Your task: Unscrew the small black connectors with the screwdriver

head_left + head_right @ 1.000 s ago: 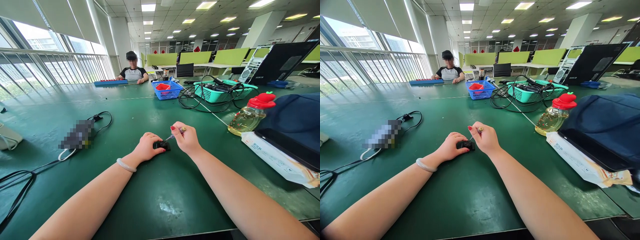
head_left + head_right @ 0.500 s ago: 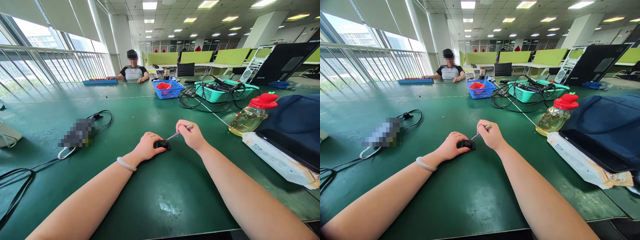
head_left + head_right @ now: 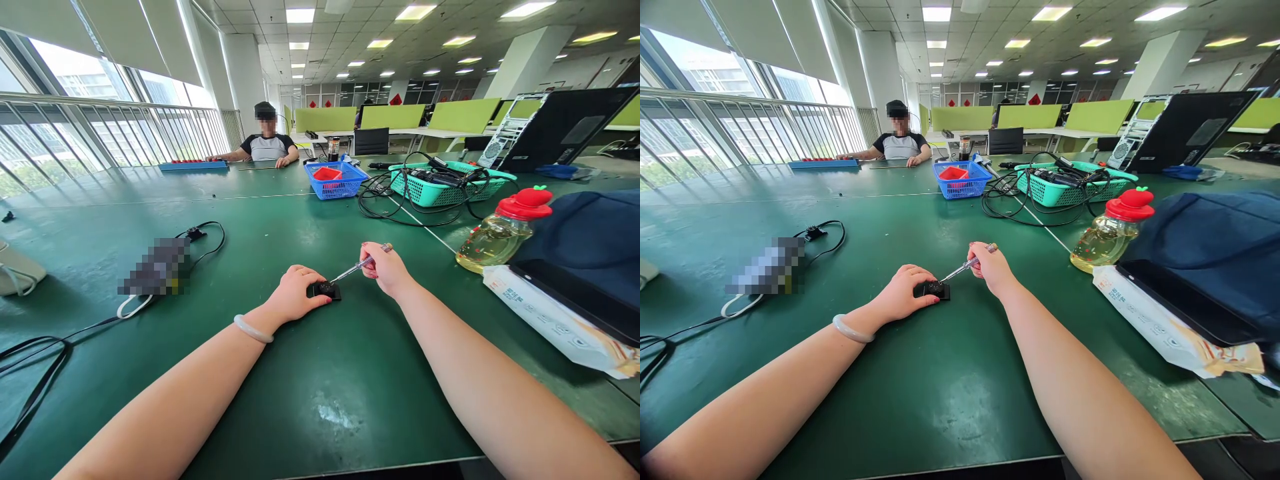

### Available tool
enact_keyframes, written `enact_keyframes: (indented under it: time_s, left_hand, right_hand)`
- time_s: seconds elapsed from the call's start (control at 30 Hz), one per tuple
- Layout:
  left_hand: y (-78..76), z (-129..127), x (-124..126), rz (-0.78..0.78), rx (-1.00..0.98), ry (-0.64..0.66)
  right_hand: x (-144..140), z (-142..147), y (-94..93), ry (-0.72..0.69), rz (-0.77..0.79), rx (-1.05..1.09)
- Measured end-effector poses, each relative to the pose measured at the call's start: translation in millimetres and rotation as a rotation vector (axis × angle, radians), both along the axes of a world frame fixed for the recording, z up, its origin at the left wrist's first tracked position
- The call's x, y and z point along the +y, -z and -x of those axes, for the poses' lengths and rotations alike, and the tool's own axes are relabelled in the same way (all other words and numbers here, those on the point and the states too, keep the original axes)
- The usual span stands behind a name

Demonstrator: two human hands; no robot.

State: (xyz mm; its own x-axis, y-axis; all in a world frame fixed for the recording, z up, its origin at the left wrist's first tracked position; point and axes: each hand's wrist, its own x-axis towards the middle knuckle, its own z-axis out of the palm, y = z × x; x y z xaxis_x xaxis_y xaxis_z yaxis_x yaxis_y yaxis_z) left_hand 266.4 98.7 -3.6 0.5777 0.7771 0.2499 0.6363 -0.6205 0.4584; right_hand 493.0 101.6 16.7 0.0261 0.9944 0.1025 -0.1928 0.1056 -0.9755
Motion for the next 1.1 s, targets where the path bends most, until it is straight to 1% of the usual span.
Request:
enact_keyframes:
  time_s: [0.17,0.33,0.4,0.57,0.67,0.77,0.9,1.0,1.1]
  left_hand:
    - [-0.5,0,-1,0.005,-0.002,-0.010]
    - [-0.8,-1,-1,0.008,0.006,-0.011]
    - [-0.7,-1,-1,0.008,0.007,-0.010]
    - [0.0,0,0,0.004,0.001,-0.009]
    - [0.5,0,0,0.002,-0.003,-0.009]
    - [1.0,0,0,0.001,-0.007,-0.007]
    - [1.0,0,0,0.000,-0.009,-0.003]
    - [0.6,0,0,0.000,-0.002,-0.006]
    - [0.1,0,0,-0.001,0.000,-0.011]
  right_hand:
    - [3,2,1.9,0.088,0.144,0.055]
    - [0,9,-1.8,0.257,0.199,-0.017]
    - [-1,10,-2.6,0.298,0.224,-0.038]
    - [0,10,-0.5,0.325,0.331,-0.008]
    - [1,8,2.3,0.306,0.362,-0.004]
    - [1,7,4.1,0.274,0.358,-0.008]
    - [1,9,3.0,0.286,0.314,0.032]
    - [0,9,0.4,0.297,0.209,0.090]
    - [-1,8,-2.0,0.312,0.079,0.067]
